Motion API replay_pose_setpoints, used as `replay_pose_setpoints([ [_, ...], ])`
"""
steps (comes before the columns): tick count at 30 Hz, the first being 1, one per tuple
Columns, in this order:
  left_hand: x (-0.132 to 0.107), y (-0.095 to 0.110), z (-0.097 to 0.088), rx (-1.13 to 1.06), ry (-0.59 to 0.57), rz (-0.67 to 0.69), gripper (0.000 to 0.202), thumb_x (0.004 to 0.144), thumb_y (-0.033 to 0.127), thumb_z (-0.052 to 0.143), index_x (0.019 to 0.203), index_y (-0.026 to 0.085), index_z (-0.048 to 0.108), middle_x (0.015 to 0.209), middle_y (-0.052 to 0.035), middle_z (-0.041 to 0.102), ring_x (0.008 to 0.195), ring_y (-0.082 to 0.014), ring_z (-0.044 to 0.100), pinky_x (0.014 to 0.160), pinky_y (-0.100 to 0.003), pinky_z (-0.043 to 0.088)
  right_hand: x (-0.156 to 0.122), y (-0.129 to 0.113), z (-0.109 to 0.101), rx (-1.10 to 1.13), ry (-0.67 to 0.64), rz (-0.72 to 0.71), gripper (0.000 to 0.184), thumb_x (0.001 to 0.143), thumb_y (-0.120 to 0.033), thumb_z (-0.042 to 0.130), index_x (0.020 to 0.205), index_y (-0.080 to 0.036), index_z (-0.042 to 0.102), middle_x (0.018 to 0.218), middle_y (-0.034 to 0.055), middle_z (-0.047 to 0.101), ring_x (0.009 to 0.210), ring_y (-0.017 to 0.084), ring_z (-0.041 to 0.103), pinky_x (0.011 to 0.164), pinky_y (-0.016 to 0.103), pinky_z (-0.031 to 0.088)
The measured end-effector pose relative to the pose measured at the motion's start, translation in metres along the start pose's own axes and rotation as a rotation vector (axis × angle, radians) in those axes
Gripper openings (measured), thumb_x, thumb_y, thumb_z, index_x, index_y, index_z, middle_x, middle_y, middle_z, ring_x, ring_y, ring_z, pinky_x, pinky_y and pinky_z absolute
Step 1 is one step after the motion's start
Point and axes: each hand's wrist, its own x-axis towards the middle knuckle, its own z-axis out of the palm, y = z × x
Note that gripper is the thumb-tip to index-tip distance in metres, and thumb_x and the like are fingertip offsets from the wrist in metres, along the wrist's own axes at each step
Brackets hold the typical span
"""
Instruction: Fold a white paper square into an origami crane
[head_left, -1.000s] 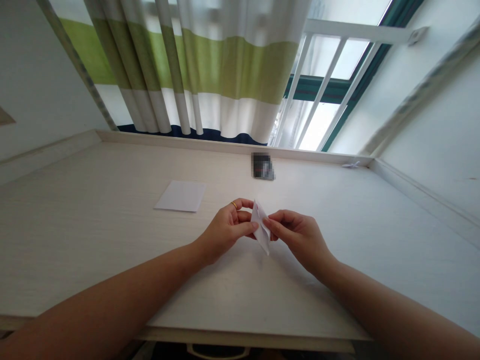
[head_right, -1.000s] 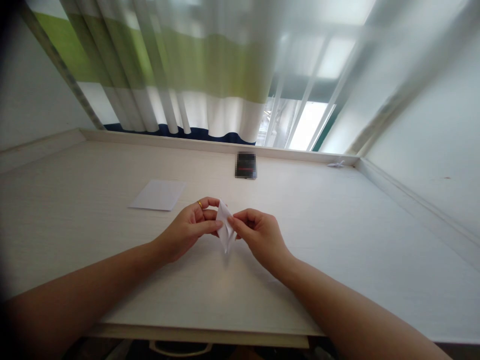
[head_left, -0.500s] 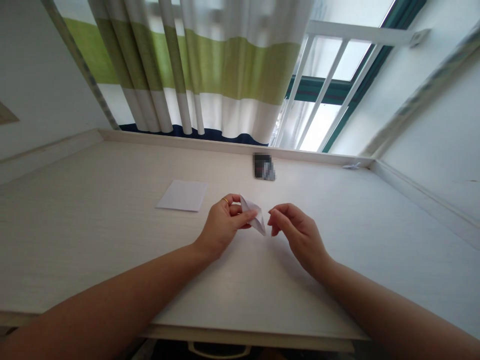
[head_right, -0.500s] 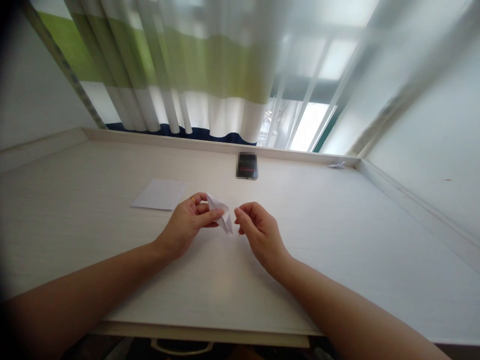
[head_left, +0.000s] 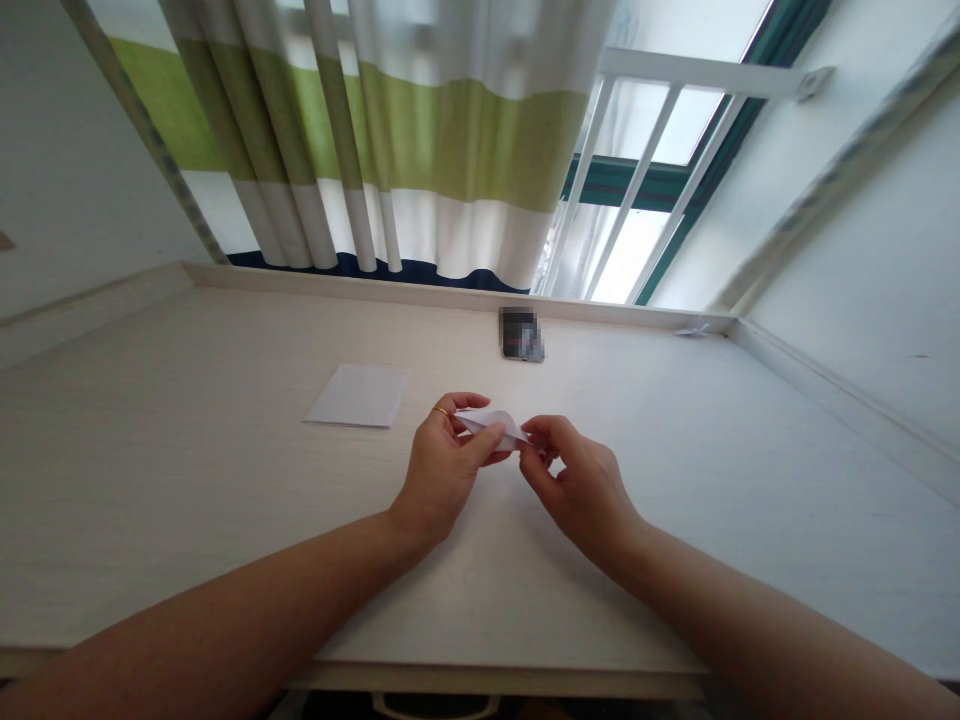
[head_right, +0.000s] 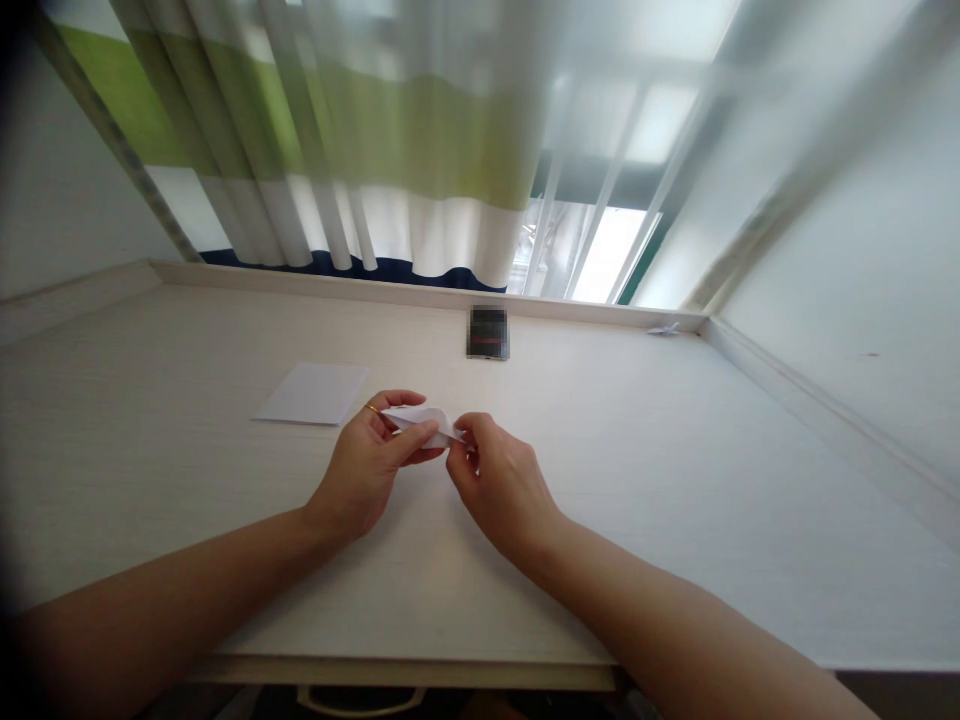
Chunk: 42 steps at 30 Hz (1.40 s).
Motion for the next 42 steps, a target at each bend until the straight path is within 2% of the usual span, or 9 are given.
replay_pose_setpoints([
  [5, -0.003, 0.002, 0.000, -0.034, 0.007, 0.031, 0.028, 0.065, 0.020, 0.065, 0.088, 0.016, 0.051, 0.084, -0.0003, 0.059, 0.070, -0.0113, 0.061, 0.070, -0.031, 0.052, -0.002, -0.002, -0.004, 0.045, 0.078, -0.022, 0.012, 0.077, -0.019, 0.049, 0.087, -0.017, 0.055, 0.073, 0.0037, 0.064, 0.064, 0.014, 0.060, 0.048, 0.021, 0.045],
  [9, -0.004, 0.005, 0.000, -0.032, 0.005, 0.039, 0.024, 0.064, 0.019, 0.066, 0.084, 0.015, 0.055, 0.081, 0.0006, 0.060, 0.069, -0.0102, 0.060, 0.070, -0.027, 0.050, -0.001, -0.001, -0.007, 0.129, 0.073, 0.010, 0.009, 0.076, -0.020, 0.051, 0.084, -0.019, 0.055, 0.074, 0.0035, 0.064, 0.065, 0.015, 0.061, 0.046, 0.021, 0.045],
  [16, -0.005, 0.003, 0.000, -0.084, -0.054, 0.074, 0.025, 0.065, 0.021, 0.067, 0.088, 0.019, 0.058, 0.080, 0.0015, 0.064, 0.074, -0.0115, 0.061, 0.072, -0.026, 0.049, 0.001, -0.003, -0.007, 0.449, 0.126, 0.120, 0.008, 0.075, -0.021, 0.054, 0.082, -0.019, 0.058, 0.072, 0.0028, 0.064, 0.062, 0.014, 0.061, 0.058, 0.027, 0.051],
  [28, -0.005, 0.004, 0.001, -0.123, -0.047, 0.067, 0.020, 0.064, 0.017, 0.068, 0.083, 0.020, 0.061, 0.078, 0.0038, 0.064, 0.072, -0.0102, 0.061, 0.069, -0.024, 0.051, 0.000, -0.008, -0.011, 0.816, 0.132, 0.235, 0.006, 0.072, -0.019, 0.060, 0.077, -0.017, 0.062, 0.071, 0.0013, 0.066, 0.060, 0.013, 0.061, 0.061, 0.029, 0.052],
  [31, -0.005, 0.004, 0.001, -0.114, -0.035, 0.090, 0.020, 0.064, 0.017, 0.068, 0.083, 0.019, 0.061, 0.077, 0.0037, 0.064, 0.070, -0.0100, 0.061, 0.069, -0.024, 0.052, 0.000, -0.008, -0.013, 0.847, 0.104, 0.249, 0.009, 0.073, -0.021, 0.059, 0.080, -0.017, 0.063, 0.067, 0.0011, 0.065, 0.062, 0.014, 0.062, 0.063, 0.031, 0.052],
  [37, -0.004, 0.003, 0.001, -0.044, 0.036, 0.188, 0.021, 0.064, 0.020, 0.068, 0.084, 0.019, 0.061, 0.078, 0.0024, 0.065, 0.072, -0.0118, 0.061, 0.070, -0.027, 0.052, 0.001, -0.011, -0.018, 0.774, 0.045, 0.274, 0.018, 0.070, -0.027, 0.064, 0.085, -0.017, 0.065, 0.076, 0.0043, 0.068, 0.065, 0.016, 0.063, 0.065, 0.034, 0.054],
  [42, -0.008, 0.003, 0.001, 0.082, 0.059, 0.274, 0.019, 0.066, 0.020, 0.066, 0.085, 0.020, 0.061, 0.079, 0.0016, 0.066, 0.074, -0.0132, 0.062, 0.071, -0.027, 0.052, 0.003, -0.013, -0.018, 0.718, 0.056, 0.269, 0.015, 0.074, -0.029, 0.059, 0.079, -0.019, 0.068, 0.081, 0.0033, 0.069, 0.061, 0.015, 0.063, 0.063, 0.030, 0.054],
])
